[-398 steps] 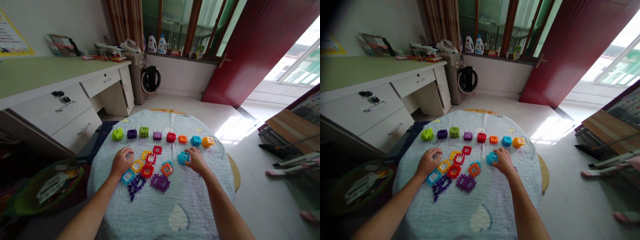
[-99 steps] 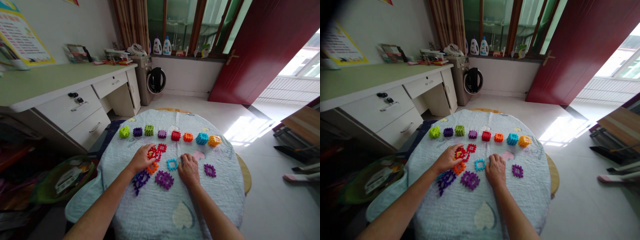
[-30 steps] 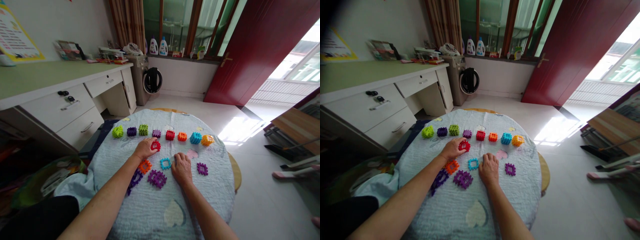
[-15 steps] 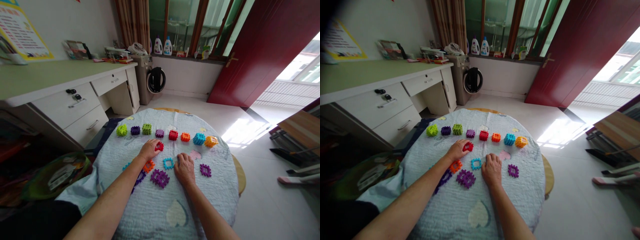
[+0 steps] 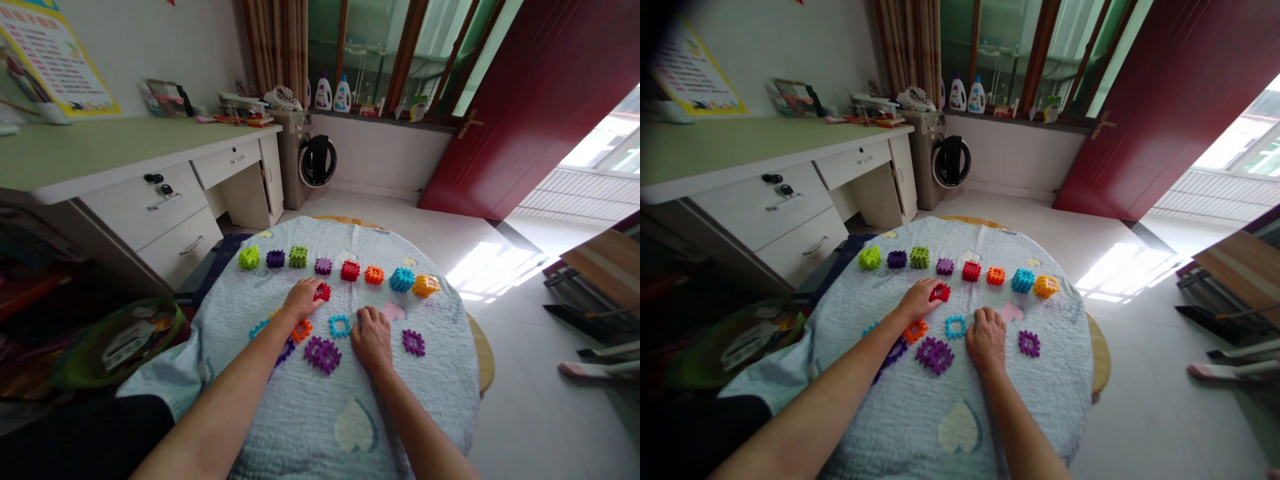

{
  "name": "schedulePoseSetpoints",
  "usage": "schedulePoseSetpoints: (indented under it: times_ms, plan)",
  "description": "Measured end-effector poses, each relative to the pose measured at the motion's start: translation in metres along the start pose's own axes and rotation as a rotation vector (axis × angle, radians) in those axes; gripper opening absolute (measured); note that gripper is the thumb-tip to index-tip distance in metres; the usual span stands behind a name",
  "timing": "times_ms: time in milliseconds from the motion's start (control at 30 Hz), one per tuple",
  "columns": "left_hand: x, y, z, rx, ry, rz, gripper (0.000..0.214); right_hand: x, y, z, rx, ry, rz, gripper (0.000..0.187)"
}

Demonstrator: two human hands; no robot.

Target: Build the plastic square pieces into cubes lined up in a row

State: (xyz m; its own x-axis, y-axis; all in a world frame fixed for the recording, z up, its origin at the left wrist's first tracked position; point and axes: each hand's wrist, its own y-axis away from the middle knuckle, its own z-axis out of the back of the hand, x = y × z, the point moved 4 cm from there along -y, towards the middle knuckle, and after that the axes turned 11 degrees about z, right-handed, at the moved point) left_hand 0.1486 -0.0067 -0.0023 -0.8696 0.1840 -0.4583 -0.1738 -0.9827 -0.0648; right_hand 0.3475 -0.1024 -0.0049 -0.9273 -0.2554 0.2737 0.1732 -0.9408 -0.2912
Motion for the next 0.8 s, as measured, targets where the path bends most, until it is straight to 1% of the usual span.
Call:
schedulePoseSetpoints:
  times_ms: [167, 367, 500, 800]
  plan:
    - [-0.0001, -0.0010, 0.0007, 0.008, -0.002, 0.008, 0.042, 0.0005, -0.0002, 0.0007, 0.009, -0.007, -0.005, 0.019]
    - [0.0019, -0.0033, 0.0013, 0.012, -0.003, 0.034, 0.049, 0.0026, -0.0004, 0.0045, -0.002, -0.012, -0.007, 0.019]
    - [0.0026, -0.0037, 0.0012, 0.009, -0.007, 0.053, 0.050, 0.0018, -0.0005, 0.0031, -0.003, -0.017, -0.015, 0.017]
    - [0.0034, -0.0056, 0.0002, 0.022, 0.002, 0.050, 0.052, -0.0004, 0.0011, -0.0004, 0.001, -0.012, -0.014, 0.020]
